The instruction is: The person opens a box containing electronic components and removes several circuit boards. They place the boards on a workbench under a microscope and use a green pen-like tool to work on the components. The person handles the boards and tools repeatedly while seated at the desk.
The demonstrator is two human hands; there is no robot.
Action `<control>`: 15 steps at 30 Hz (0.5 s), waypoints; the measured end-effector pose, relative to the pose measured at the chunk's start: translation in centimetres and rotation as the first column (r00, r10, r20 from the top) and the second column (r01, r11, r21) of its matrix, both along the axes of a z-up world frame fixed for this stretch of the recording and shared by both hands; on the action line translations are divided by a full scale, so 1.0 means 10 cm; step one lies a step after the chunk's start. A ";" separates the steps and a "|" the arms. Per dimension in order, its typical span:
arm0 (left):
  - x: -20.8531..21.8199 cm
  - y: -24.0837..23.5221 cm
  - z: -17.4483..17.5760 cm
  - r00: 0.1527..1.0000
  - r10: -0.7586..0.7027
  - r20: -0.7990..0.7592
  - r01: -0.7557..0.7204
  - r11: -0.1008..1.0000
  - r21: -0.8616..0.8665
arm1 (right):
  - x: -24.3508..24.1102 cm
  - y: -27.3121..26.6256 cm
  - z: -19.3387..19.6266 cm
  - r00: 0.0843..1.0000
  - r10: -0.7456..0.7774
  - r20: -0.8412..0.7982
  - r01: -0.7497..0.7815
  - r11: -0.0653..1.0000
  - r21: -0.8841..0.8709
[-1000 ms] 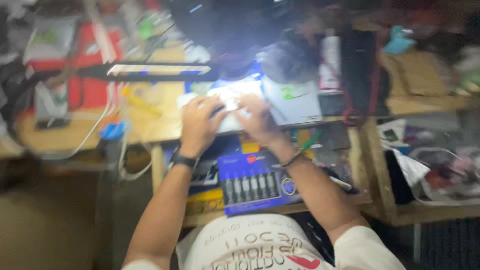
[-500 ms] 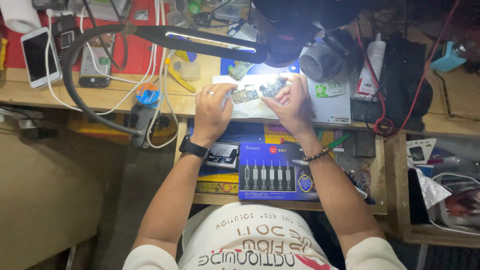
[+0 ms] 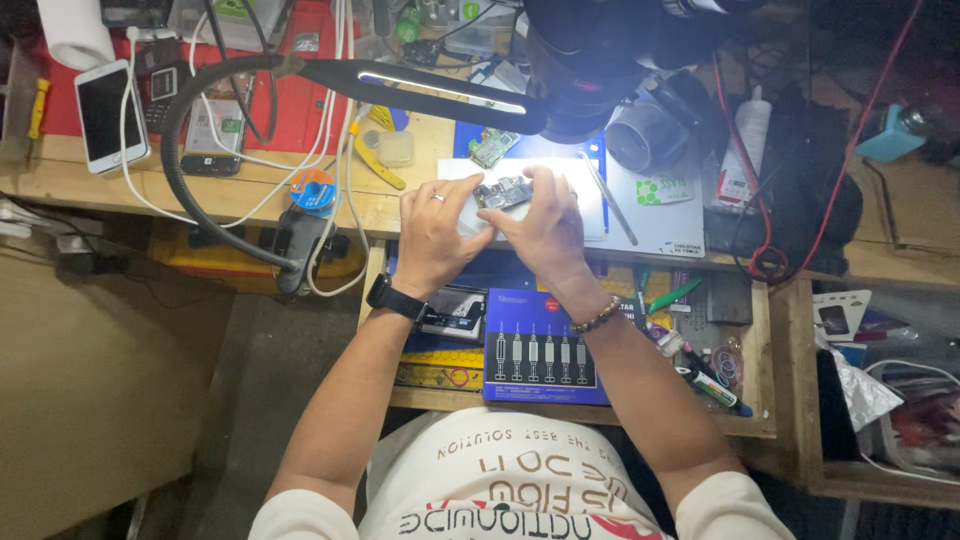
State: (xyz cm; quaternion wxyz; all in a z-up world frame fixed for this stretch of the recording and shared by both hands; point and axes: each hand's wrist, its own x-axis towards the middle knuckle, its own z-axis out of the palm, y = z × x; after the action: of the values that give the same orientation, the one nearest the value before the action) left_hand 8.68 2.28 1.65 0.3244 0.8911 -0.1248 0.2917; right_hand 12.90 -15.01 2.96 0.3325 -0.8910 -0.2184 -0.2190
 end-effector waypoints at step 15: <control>0.13 0.04 0.07 1.000 -0.020 -0.020 0.021 0.999 0.046 | -0.09 -0.32 0.02 0.952 0.172 -0.252 -0.111 0.965 0.235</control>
State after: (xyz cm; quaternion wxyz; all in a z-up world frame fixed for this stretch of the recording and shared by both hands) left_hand 9.94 2.70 2.37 0.3081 0.8998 -0.1375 0.2767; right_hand 12.01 -18.25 3.15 0.4700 -0.8524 -0.2092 -0.0933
